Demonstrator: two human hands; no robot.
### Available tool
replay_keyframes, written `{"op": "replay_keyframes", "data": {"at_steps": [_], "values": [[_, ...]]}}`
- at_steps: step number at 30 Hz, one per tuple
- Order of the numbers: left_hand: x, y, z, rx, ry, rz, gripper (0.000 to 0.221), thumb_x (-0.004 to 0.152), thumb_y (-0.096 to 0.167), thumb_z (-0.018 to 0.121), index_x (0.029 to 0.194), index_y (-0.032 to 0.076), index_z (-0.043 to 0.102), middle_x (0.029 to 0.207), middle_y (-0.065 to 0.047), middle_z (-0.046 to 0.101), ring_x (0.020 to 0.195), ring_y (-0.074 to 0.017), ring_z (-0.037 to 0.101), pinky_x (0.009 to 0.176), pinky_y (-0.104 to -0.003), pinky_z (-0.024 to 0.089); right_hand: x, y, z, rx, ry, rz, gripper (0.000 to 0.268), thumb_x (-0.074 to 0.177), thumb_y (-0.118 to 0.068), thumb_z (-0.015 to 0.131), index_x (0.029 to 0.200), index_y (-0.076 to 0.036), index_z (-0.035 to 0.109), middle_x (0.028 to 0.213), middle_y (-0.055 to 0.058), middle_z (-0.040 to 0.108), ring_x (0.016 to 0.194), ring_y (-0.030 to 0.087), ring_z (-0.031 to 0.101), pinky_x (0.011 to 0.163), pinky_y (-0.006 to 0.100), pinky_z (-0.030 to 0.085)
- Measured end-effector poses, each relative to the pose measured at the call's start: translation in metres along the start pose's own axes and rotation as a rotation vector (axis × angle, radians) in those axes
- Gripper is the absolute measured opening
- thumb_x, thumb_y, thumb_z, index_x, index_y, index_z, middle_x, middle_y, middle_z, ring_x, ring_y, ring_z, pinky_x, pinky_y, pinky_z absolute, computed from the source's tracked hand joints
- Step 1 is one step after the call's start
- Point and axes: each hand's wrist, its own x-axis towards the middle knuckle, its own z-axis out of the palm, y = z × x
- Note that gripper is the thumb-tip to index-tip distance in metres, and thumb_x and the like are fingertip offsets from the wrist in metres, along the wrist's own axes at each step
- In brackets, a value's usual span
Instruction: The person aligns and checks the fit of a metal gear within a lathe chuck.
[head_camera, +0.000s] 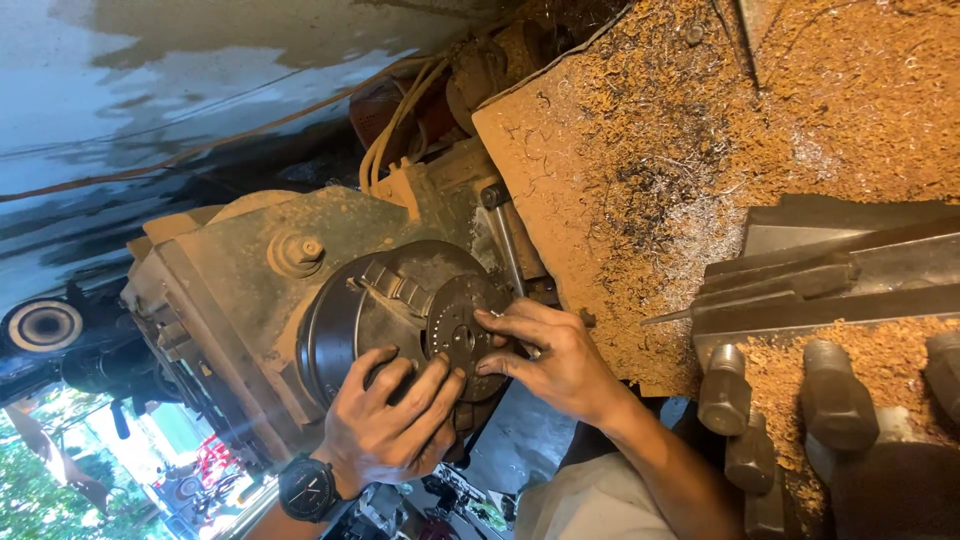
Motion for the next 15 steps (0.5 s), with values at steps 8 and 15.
{"op": "replay_keyframes", "data": {"at_steps": [8, 15], "values": [[0.009, 0.001, -0.002, 0.006, 0.004, -0.014, 0.043, 0.080, 0.026, 0.070, 0.118, 0.006, 0.073, 0.130, -0.010, 0.068, 0.107, -0.0292, 0.063, 0.095, -0.047, 0.050, 0.003, -0.008, -0.005, -0.091, -0.020, -0.035, 0.053, 0.075, -0.010, 0.088, 0.125, -0.004, 0.071, 0.089, 0.010, 0.068, 0.078, 0.022, 0.070, 0.069, 0.033, 0.056], [0.009, 0.003, -0.001, 0.052, -0.053, -0.033, 0.047, 0.080, 0.029, 0.072, 0.122, 0.008, 0.072, 0.130, -0.008, 0.068, 0.103, -0.0273, 0.059, 0.094, -0.046, 0.050, 0.002, -0.006, -0.004, -0.084, -0.025, -0.039, 0.055, 0.076, -0.013, 0.087, 0.127, -0.004, 0.070, 0.091, 0.010, 0.069, 0.079, 0.022, 0.070, 0.070, 0.033, 0.056]]}}
